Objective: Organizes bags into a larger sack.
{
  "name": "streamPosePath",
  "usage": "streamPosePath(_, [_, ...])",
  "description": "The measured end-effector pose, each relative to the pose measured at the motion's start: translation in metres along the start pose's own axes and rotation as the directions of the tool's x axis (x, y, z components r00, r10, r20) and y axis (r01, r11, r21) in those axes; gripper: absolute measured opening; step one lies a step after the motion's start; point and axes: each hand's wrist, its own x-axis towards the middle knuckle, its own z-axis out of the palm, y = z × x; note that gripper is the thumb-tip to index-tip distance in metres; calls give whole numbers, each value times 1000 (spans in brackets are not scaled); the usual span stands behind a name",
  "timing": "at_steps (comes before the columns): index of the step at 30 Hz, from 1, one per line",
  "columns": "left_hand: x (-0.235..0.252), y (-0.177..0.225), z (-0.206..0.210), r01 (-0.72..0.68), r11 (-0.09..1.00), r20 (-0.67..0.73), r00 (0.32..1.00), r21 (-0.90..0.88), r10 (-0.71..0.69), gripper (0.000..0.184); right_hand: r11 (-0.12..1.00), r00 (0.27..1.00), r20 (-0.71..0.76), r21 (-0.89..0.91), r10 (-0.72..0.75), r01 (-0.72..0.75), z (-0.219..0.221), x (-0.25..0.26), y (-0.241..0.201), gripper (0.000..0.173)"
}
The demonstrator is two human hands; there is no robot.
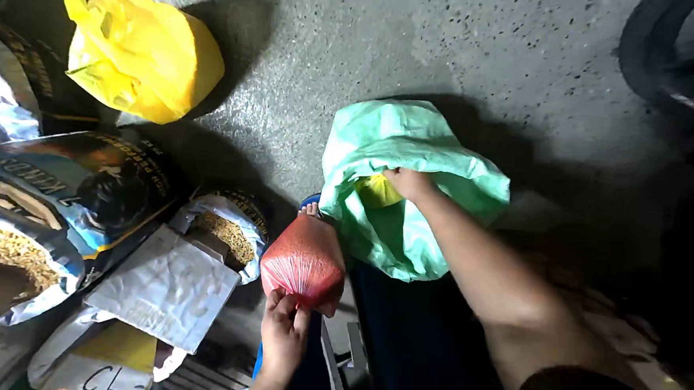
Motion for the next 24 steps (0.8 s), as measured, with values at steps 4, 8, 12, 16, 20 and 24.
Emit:
streamPosePath(4, [-19,16,-13,-73,997,36,997,30,72,22,1000,948,-316,8,31,-30,35,-71,16,33])
streamPosePath(8, [-34,55,-17,-148,987,87,984,-54,153,24,951,591,-768,72,245,-301,76,-142,46,76])
streamPosePath(12, [-35,91,0,-302,945,174,931,-128,321,24,508,499,-174,526,849,-682,63,-165,77,115])
streamPosePath(16, [-9,113,52,-490,859,251,822,-148,512,21,417,622,54,697,781,-583,68,-167,115,58])
streamPosePath(20, [29,108,125,-554,812,338,739,-185,582,28,532,688,-210,794,695,-295,71,-198,135,38])
streamPosePath(24, [54,89,179,-484,864,522,705,-141,480,22,556,654,-296,798,696,-231,55,-220,166,38])
